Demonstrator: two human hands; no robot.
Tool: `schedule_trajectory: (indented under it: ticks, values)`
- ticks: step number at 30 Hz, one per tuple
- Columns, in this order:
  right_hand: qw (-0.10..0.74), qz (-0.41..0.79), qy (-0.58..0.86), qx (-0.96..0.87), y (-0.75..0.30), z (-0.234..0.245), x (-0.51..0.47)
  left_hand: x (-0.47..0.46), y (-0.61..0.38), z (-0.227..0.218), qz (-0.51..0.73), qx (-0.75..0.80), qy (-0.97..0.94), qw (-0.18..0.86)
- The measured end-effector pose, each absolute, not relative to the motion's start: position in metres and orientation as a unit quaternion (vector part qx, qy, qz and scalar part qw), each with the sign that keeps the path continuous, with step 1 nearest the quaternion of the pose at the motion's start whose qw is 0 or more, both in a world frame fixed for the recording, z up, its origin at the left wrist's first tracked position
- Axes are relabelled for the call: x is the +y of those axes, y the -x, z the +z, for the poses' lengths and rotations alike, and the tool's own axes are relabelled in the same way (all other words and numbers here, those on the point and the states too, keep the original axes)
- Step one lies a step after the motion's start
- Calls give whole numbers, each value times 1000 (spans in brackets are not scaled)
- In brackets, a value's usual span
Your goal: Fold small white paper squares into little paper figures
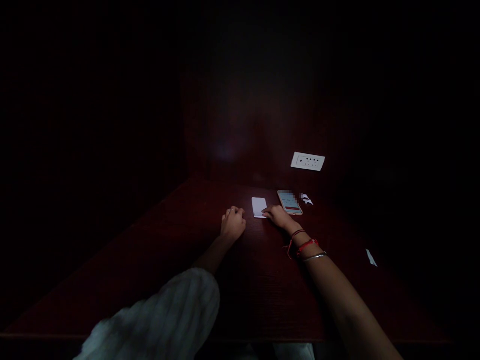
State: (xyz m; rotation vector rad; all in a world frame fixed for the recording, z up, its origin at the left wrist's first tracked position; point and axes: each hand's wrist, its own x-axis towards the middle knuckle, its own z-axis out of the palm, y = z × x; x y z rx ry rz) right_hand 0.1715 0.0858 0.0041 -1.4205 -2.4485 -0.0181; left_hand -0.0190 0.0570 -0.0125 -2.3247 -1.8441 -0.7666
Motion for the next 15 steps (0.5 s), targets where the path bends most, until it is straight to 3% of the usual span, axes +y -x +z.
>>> schedule_trajectory:
  ticks: [15]
  values:
    - [144, 9, 506, -851, -176, 6, 94, 59, 19, -15, -250, -600, 759, 38]
